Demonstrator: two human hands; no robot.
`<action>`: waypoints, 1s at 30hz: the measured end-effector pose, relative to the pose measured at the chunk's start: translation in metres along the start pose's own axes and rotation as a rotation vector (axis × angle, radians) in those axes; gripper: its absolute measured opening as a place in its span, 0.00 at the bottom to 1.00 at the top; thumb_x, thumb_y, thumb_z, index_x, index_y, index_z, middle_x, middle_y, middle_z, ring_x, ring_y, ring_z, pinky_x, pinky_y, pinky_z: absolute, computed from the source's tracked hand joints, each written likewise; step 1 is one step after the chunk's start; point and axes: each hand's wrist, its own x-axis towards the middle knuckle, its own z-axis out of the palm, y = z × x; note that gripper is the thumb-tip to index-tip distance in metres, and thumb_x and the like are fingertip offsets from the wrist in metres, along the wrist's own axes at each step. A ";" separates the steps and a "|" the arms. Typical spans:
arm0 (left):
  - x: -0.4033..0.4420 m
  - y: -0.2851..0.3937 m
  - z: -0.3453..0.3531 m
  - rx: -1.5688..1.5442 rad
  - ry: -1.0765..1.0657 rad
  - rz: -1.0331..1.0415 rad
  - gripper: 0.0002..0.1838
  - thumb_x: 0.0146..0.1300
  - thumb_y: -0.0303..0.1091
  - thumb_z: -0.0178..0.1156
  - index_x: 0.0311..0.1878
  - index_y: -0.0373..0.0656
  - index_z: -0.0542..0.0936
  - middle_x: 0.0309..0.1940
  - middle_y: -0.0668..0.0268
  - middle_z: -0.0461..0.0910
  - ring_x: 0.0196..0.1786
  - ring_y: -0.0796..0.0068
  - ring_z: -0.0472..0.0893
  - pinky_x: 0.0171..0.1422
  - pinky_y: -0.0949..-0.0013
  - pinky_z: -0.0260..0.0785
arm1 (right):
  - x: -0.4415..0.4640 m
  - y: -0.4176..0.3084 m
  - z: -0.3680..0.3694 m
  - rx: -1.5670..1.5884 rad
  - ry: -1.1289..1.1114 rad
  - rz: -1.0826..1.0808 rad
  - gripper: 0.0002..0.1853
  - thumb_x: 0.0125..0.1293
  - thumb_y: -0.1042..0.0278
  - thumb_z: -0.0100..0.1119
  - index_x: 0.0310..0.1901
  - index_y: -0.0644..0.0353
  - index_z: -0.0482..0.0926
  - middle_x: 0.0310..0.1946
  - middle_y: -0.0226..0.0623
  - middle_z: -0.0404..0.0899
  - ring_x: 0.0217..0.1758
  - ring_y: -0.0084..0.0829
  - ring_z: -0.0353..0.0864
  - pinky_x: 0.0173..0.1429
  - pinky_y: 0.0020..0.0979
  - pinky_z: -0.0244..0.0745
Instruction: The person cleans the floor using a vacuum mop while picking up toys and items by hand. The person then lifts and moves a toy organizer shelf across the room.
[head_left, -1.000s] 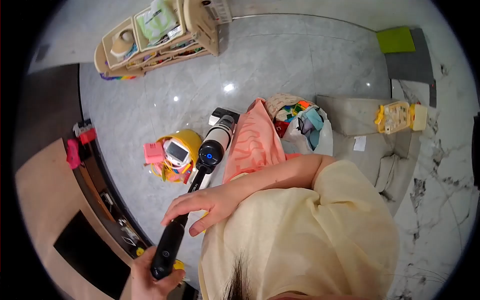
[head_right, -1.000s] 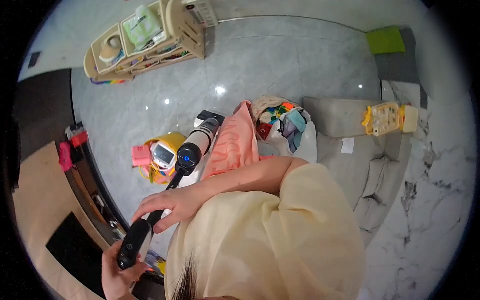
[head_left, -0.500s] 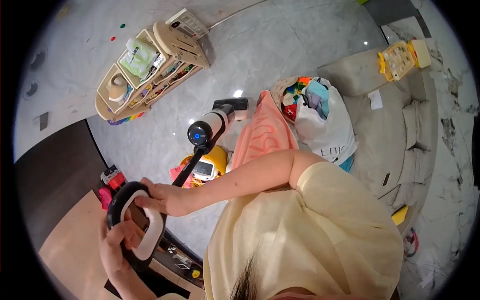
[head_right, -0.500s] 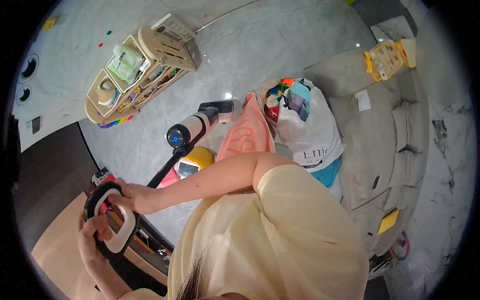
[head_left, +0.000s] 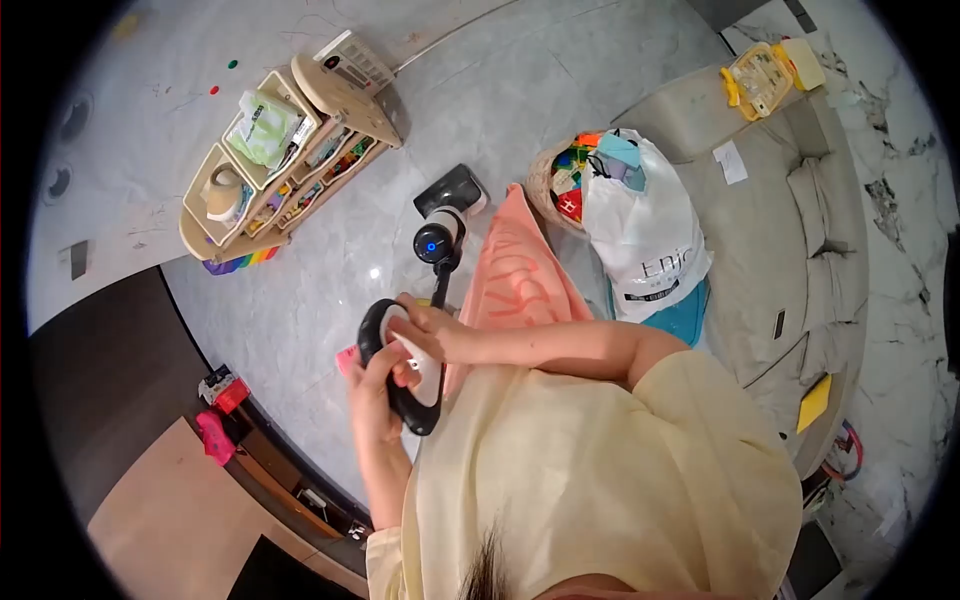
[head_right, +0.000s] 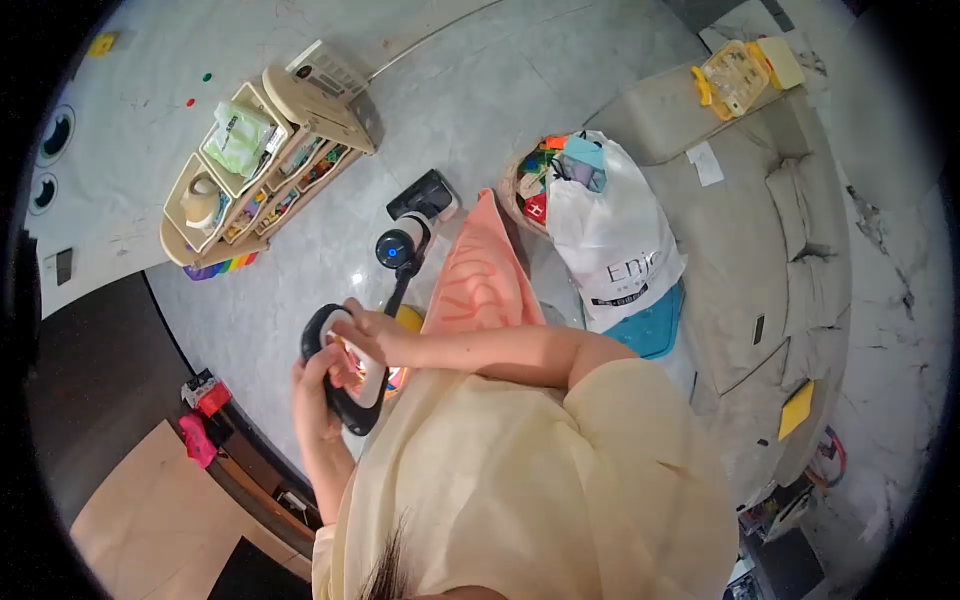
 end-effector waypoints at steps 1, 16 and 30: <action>0.007 -0.013 -0.001 -0.022 -0.005 -0.006 0.06 0.59 0.27 0.61 0.37 0.36 0.75 0.19 0.69 0.71 0.19 0.79 0.69 0.26 0.73 0.65 | -0.007 0.005 -0.001 -0.001 0.002 0.002 0.19 0.77 0.52 0.42 0.52 0.63 0.63 0.35 0.47 0.78 0.42 0.45 0.82 0.46 0.37 0.73; -0.009 -0.042 -0.027 0.238 -0.131 -0.033 0.09 0.50 0.24 0.62 0.35 0.37 0.73 0.18 0.67 0.72 0.17 0.77 0.71 0.24 0.73 0.64 | -0.040 -0.053 -0.015 0.369 0.062 0.574 0.26 0.73 0.39 0.45 0.45 0.57 0.78 0.39 0.36 0.78 0.36 0.30 0.75 0.45 0.32 0.70; -0.010 -0.177 -0.141 0.826 -0.266 0.094 0.17 0.47 0.25 0.68 0.42 0.32 0.78 0.29 0.62 0.82 0.34 0.77 0.80 0.40 0.70 0.72 | -0.082 0.037 0.100 0.307 0.141 1.312 0.20 0.58 0.64 0.62 0.48 0.70 0.76 0.38 0.37 0.79 0.39 0.32 0.80 0.40 0.41 0.76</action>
